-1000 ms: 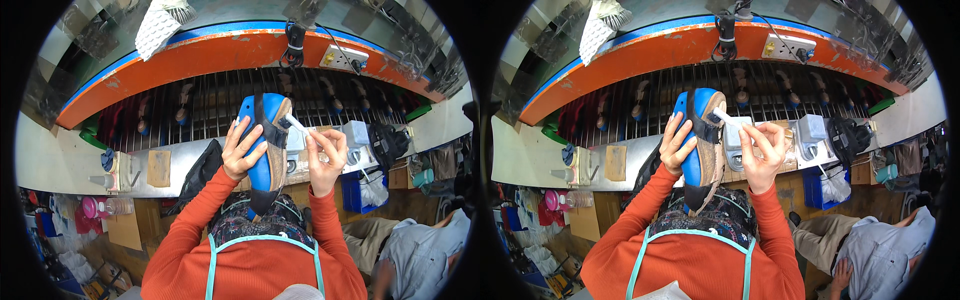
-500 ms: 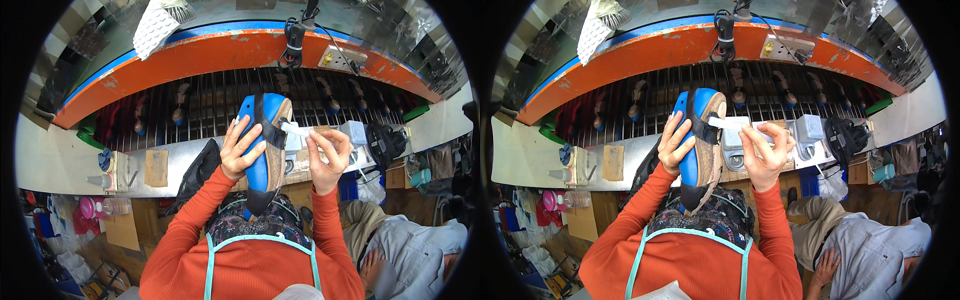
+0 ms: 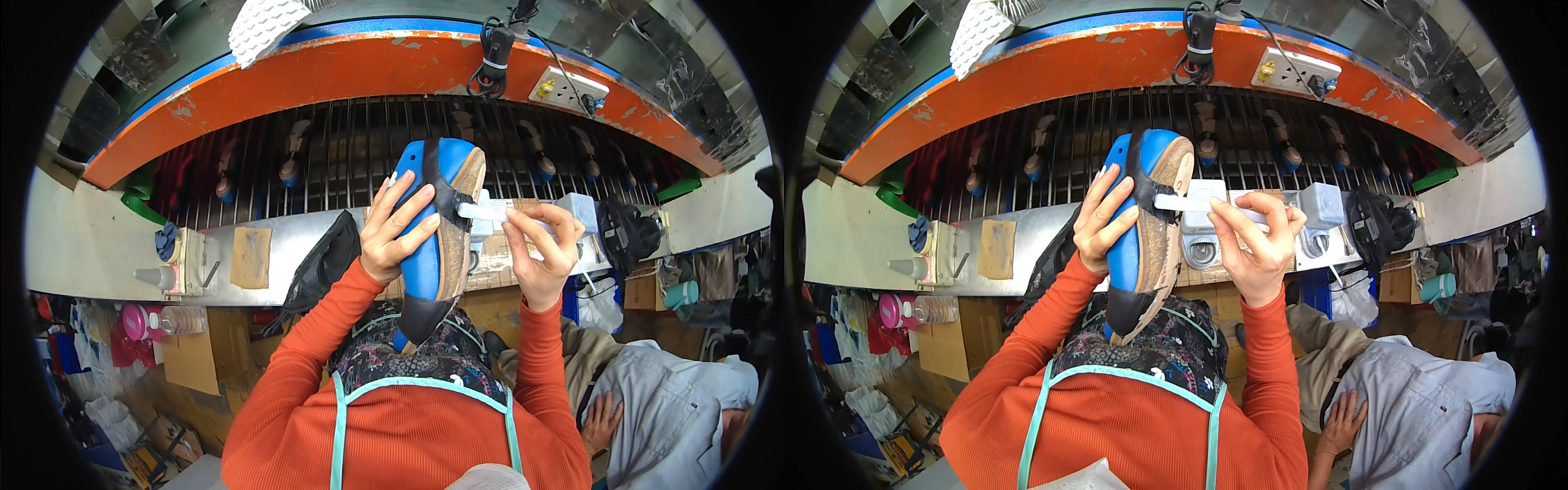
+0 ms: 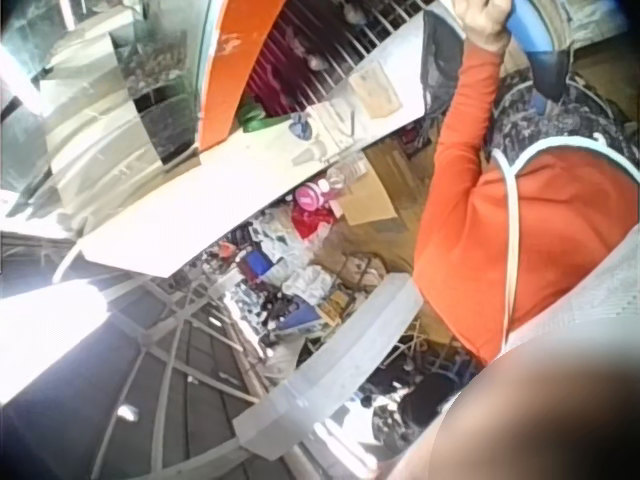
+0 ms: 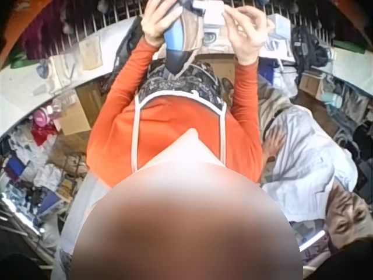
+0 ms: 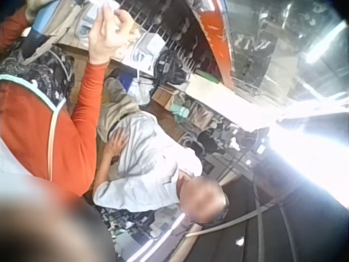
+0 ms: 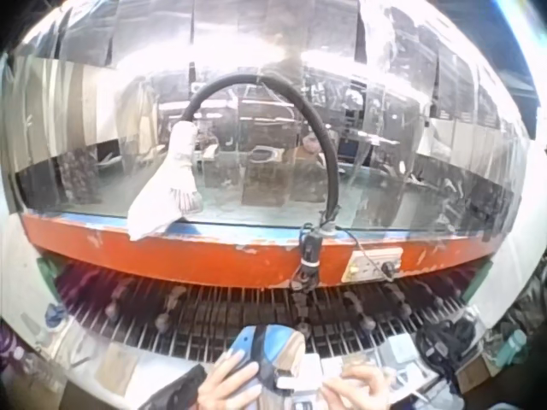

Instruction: The person applies a white adhesive to the sole and strap areas of a blue and black sandal using a small brush. The sandal is held and rotated to access different surfaces while the person repeatedly dips the brush into a container of adhesive.

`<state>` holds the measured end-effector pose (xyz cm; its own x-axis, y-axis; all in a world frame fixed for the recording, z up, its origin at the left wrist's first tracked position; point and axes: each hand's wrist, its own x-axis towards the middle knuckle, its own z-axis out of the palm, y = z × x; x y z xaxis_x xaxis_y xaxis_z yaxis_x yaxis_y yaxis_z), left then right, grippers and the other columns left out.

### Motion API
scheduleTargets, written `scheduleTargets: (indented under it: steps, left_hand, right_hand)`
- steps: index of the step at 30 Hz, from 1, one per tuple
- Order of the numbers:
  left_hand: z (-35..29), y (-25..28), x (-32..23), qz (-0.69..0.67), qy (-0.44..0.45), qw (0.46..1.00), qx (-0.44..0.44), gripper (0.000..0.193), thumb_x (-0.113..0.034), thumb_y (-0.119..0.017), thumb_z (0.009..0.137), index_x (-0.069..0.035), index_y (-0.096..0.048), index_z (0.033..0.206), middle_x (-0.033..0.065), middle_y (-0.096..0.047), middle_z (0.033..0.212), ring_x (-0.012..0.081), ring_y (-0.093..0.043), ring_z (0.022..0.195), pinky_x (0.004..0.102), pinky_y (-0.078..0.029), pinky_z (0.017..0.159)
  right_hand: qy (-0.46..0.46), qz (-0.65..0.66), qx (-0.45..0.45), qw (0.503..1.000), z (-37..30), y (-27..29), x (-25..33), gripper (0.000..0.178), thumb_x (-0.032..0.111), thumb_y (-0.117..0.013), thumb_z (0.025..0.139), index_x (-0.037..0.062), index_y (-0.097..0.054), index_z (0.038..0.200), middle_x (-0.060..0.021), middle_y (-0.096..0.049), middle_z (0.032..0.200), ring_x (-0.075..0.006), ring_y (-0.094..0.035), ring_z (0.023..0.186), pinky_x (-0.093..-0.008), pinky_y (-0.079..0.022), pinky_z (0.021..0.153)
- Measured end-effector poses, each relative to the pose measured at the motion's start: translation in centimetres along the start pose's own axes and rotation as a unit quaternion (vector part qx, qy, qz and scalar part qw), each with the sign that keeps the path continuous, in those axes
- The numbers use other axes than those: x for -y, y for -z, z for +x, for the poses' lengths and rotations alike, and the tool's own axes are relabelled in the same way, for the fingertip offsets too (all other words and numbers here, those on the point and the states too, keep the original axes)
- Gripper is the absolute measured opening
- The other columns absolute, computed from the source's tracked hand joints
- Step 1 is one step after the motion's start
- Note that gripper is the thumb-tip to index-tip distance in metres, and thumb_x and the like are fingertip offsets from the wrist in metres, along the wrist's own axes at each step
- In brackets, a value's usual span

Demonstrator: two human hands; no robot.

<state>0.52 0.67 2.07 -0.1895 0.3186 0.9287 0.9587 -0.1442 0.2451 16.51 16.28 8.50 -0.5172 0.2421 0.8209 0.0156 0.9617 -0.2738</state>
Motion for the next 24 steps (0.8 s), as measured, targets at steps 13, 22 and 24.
scheduleTargets:
  steps: [13,22,24]
  left_hand:
    - [0.5,0.0,0.2,-0.004,-0.014,1.000,0.000,0.039,-0.011,-0.074,0.075,-0.013,-0.060,0.111,0.0197,-0.061,0.124,0.0433,-0.054,0.120,0.0560,-0.040,0.102]
    - [0.2,-1.8,0.4,-0.034,0.019,0.992,-0.116,0.038,-0.009,-0.074,0.076,-0.011,-0.058,0.109,0.0216,-0.061,0.123,0.0435,-0.055,0.119,0.0528,-0.046,0.097]
    - [0.1,-1.8,0.6,-0.010,0.011,0.992,-0.123,0.041,-0.011,-0.076,0.075,-0.011,-0.056,0.111,0.0230,-0.059,0.125,0.0445,-0.055,0.118,0.0522,-0.048,0.096]
  right_hand:
    - [0.019,0.040,0.082,0.996,1.0,1.8,-0.2,0.030,0.010,-0.082,0.066,0.0183,-0.075,0.093,-0.0005,-0.062,0.092,-0.0136,-0.055,0.078,-0.0318,-0.031,0.077]
    - [-0.118,0.230,0.156,0.953,0.7,1.1,-0.1,0.018,0.005,-0.078,0.073,0.0070,-0.075,0.091,-0.0051,-0.061,0.093,-0.0124,-0.057,0.073,-0.0265,-0.043,0.069]
    - [-0.147,0.321,0.182,0.918,0.2,1.1,-0.2,0.017,0.004,-0.077,0.075,0.0047,-0.074,0.092,-0.0062,-0.061,0.092,-0.0123,-0.057,0.075,-0.0249,-0.045,0.067]
